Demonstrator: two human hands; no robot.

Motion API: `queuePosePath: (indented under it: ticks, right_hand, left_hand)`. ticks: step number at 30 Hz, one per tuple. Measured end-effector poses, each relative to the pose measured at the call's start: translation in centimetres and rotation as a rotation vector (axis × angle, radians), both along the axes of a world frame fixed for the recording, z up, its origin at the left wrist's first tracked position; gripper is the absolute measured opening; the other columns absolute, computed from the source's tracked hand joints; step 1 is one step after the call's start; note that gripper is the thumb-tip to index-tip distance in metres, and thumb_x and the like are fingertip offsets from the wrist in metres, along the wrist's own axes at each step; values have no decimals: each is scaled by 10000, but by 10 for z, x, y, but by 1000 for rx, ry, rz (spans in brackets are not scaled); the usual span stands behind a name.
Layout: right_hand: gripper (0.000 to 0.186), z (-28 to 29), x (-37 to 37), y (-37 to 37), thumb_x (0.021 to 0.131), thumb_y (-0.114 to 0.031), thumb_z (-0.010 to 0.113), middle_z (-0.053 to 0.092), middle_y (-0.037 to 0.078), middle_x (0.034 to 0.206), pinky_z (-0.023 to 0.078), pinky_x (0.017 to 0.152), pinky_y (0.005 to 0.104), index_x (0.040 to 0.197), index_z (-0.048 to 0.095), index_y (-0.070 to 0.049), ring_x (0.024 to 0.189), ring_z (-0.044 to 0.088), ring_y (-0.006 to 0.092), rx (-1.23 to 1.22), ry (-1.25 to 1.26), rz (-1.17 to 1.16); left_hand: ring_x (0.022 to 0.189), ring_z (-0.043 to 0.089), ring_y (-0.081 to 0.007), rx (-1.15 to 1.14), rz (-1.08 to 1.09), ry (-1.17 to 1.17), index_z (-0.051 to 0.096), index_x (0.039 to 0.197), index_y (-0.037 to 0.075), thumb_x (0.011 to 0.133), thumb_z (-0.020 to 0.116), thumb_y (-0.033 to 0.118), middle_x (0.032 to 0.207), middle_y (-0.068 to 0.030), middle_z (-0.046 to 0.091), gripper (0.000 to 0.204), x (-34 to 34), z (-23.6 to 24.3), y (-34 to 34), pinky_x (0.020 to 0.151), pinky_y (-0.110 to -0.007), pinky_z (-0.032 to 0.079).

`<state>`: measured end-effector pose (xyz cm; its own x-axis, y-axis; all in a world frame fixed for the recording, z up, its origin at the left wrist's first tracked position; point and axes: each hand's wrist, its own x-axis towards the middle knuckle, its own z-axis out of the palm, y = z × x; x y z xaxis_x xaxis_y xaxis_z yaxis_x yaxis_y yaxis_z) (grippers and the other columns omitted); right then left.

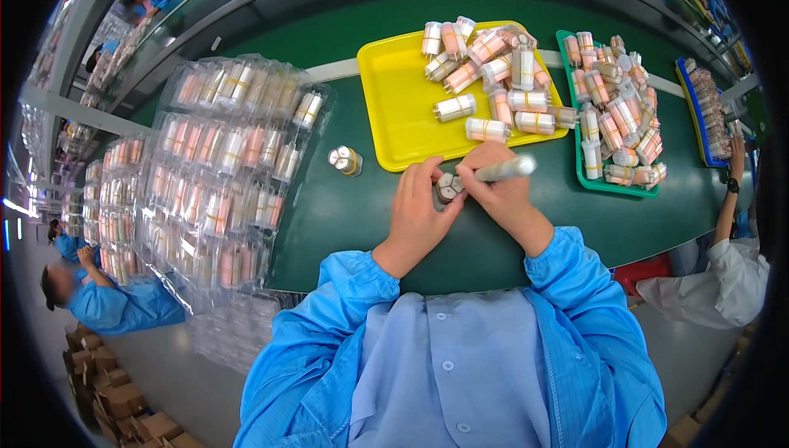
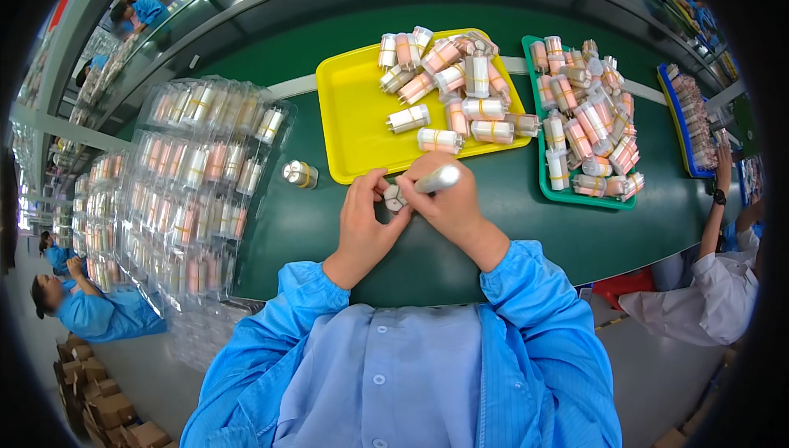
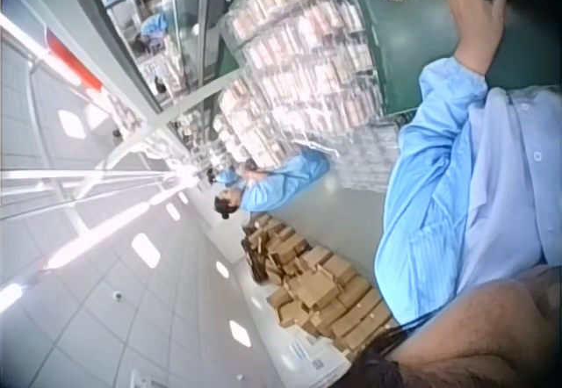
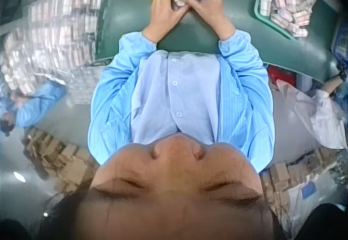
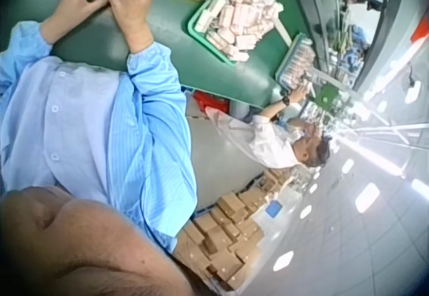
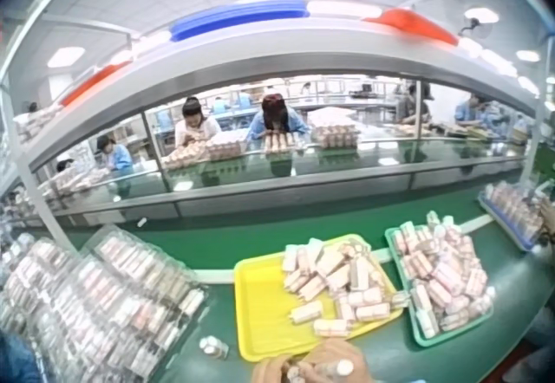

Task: Mark and organize small glass vials on a production line.

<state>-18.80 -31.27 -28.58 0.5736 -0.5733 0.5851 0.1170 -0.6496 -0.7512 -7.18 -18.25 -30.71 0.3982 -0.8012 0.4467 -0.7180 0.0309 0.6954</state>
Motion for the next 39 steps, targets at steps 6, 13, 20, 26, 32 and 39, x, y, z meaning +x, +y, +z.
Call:
queuePosePath:
  ticks: [6,13,20,26,32,39]
  right_hand:
    - [101,5,-3,-3,837,-38,776,670,90,803,507,669,395,836,676,-53,732,639,267,14,-14,-30]
    - [117,0,-2,-3,838,-56,797,669,88,819,513,667,384,835,680,-60,755,653,268,-41,39,40]
    - [127,2,2,1,825,-64,814,669,90,829,518,666,389,826,687,-54,758,651,271,-98,34,40]
    - [110,-1,-3,-2,840,-30,782,672,87,829,502,671,369,838,673,-47,742,639,256,108,-60,19]
    - [112,5,-1,-1,848,-28,776,664,81,792,497,667,369,845,668,-58,732,633,252,59,-11,57]
    - [113,1,0,-1,848,-39,781,666,85,793,504,663,370,841,670,-58,740,643,259,58,24,58]
  left_hand:
    - [1059,668,-365,-104,-129,159,467,1369,0,763,738,-31,1179,-187,662,665,-5,-3,3,893,-431,559]
    - [1037,657,-368,-65,-136,108,442,1398,-2,755,753,-16,1159,-191,641,714,-3,-1,2,896,-437,552]
    - [956,602,-366,40,6,-31,446,1397,1,746,876,105,1042,-163,607,787,-3,1,1,881,-464,512]
    - [1082,636,-373,-74,-90,75,435,1414,-2,780,755,-17,1179,-197,639,710,-3,-4,3,941,-444,523]
    - [1153,651,-384,-16,-186,222,394,1456,-9,787,643,-71,1256,-228,632,717,-4,-2,6,980,-432,530]
    - [1104,647,-375,-40,-155,178,387,1457,-16,786,748,-11,1203,-218,634,762,-4,1,3,947,-441,530]
